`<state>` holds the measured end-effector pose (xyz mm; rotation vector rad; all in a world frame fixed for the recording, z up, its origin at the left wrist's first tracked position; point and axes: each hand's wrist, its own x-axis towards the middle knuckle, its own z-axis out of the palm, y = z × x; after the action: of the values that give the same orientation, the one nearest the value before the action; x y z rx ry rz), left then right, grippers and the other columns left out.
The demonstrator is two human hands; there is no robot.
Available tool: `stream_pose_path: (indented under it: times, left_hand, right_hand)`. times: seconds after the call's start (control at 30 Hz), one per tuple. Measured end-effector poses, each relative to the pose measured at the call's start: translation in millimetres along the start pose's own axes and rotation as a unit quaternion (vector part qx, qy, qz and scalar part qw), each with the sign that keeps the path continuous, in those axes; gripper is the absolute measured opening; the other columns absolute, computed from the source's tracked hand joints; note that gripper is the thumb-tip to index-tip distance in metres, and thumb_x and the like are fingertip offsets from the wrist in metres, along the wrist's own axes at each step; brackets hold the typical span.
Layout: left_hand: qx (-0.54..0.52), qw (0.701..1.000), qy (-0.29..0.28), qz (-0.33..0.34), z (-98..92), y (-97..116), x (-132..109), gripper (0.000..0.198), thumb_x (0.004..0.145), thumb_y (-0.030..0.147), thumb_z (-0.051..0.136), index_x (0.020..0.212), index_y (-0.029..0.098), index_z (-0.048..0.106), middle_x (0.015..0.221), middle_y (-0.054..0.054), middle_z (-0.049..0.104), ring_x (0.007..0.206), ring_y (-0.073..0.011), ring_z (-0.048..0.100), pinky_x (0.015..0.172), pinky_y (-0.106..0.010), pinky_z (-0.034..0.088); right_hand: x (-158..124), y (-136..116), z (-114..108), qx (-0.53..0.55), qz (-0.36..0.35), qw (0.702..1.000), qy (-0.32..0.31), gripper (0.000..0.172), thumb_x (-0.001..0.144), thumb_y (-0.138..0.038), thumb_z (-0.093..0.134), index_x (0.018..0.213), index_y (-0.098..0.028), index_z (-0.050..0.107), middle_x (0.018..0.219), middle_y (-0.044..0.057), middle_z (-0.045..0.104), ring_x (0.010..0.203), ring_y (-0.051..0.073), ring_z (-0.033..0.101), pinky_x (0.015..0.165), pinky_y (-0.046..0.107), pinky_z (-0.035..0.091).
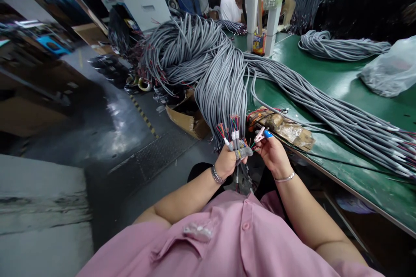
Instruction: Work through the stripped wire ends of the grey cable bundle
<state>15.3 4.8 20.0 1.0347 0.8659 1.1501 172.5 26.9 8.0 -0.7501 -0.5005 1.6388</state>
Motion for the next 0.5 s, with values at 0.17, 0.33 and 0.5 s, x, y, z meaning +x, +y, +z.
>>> stream_pose_path:
  times: [0.17, 0.33, 0.5]
  left_hand:
    - [0.0, 1.0, 0.007, 0.002, 4.2, 1.1, 6.6, 0.029, 0.072, 0.036, 0.073, 0.057, 0.013, 0.061, 0.043, 0.001, 0.053, 0.04, -0.0072, 0.042, 0.043, -0.023, 0.025]
    - [0.002, 1.0, -0.002, -0.01, 6.5, 2.1, 10.5, 0.032, 0.071, 0.036, 0.073, 0.053, 0.013, 0.059, 0.043, 0.001, 0.052, 0.039, -0.0066, 0.041, 0.043, -0.023, 0.025]
    - [0.018, 1.0, 0.002, -0.025, 8.4, 3.7, 11.1, 0.034, 0.07, 0.036, 0.073, 0.05, 0.014, 0.057, 0.043, 0.001, 0.051, 0.04, -0.0065, 0.041, 0.044, -0.023, 0.028]
  right_hand:
    - [5.3, 13.3, -8.5, -0.034, -0.073, 0.997, 0.014, 0.039, 0.081, -0.057, 0.063, 0.084, -0.019, 0.067, 0.074, 0.002, 0.068, 0.06, 0.011, 0.057, 0.054, 0.023, 0.051]
    - [11.7, 17.6, -10.8, 0.003, -0.046, 0.999, -0.009, 0.039, 0.075, -0.059, 0.068, 0.081, -0.02, 0.067, 0.078, 0.002, 0.069, 0.062, 0.012, 0.059, 0.056, 0.024, 0.051]
    - [16.9, 15.9, -3.0, 0.07, -0.013, 0.997, 0.005, 0.034, 0.072, -0.054, 0.074, 0.076, -0.021, 0.066, 0.074, 0.0, 0.07, 0.061, 0.011, 0.059, 0.06, 0.025, 0.052]
